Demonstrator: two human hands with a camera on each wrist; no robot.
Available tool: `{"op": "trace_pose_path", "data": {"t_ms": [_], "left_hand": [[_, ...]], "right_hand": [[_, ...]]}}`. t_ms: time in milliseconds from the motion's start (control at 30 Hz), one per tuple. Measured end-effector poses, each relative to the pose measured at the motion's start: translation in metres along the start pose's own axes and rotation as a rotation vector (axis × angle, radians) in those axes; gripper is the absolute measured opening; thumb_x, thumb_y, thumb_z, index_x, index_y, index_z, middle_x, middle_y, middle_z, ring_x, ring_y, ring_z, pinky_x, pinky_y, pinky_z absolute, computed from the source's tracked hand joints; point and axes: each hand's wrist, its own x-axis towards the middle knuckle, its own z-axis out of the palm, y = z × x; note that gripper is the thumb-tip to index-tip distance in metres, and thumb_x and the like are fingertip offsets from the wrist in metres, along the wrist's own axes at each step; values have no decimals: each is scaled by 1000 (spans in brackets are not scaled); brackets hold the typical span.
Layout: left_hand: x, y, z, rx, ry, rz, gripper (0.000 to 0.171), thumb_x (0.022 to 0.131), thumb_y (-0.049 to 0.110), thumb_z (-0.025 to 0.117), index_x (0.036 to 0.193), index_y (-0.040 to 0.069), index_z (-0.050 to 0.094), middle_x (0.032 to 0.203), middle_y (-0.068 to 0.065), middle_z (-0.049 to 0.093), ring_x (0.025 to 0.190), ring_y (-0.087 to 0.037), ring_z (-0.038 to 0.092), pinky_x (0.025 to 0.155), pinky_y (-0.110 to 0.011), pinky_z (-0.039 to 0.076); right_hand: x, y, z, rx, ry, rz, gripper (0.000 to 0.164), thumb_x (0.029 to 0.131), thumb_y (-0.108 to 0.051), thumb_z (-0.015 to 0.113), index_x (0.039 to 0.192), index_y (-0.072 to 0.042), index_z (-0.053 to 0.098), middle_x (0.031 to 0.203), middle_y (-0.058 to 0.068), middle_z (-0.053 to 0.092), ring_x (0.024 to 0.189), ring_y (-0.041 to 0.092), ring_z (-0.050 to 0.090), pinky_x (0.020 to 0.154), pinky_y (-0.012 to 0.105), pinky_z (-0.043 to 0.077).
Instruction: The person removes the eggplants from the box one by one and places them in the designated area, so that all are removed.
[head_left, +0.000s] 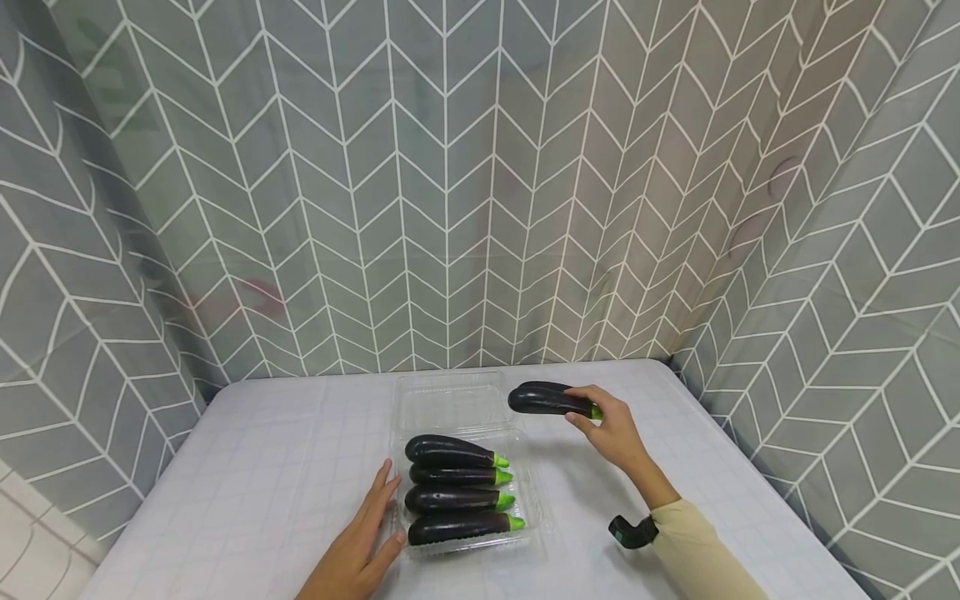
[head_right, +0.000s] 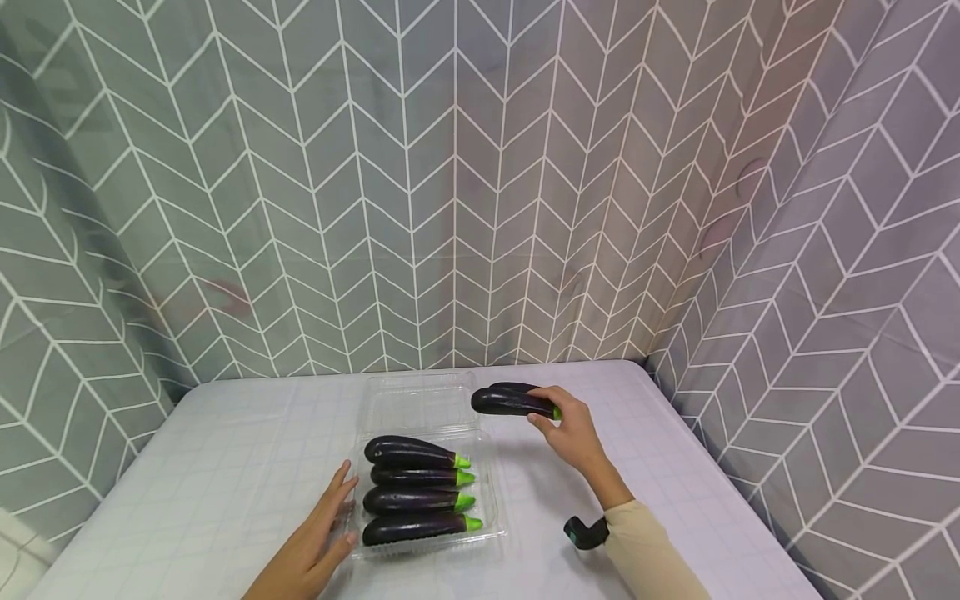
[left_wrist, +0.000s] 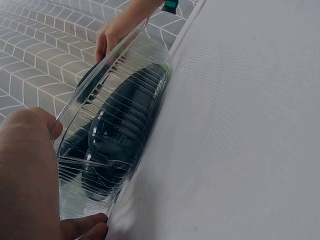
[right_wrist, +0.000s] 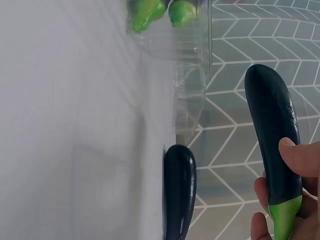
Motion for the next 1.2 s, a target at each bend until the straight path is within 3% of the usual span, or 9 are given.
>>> {"op": "trace_pose_path", "data": {"t_ms": [300,600,1200], "left_hand": [[1,6,-4,-6,-50,-70,71,105,41,58,164,11,32,174,-2,12,137,-25,53,110,-57,41],[0,5,-3,7,-23,-31,70,105,38,60,162,8,34,173,-8,16,135,-26,55,108,-57,44],[-1,8,-4,20,-18,-18,68,106,38,59,162,7,34,172,-8,17,135,-28,55,108,-57,45]], "right_hand": [[0,6,0,17,-16,78,36,86,1,83,120,-4,73,113,8,73,96,22,65,79,35,54],[3,14,0,0,-23,80,35,85,4,82,119,-1,73,108,9,73,92,23,65,79,39,54],[6,39,3,-70,-55,119,34,90,2,78,123,1,71,117,19,72,103,36,67,88,56,51]]}}
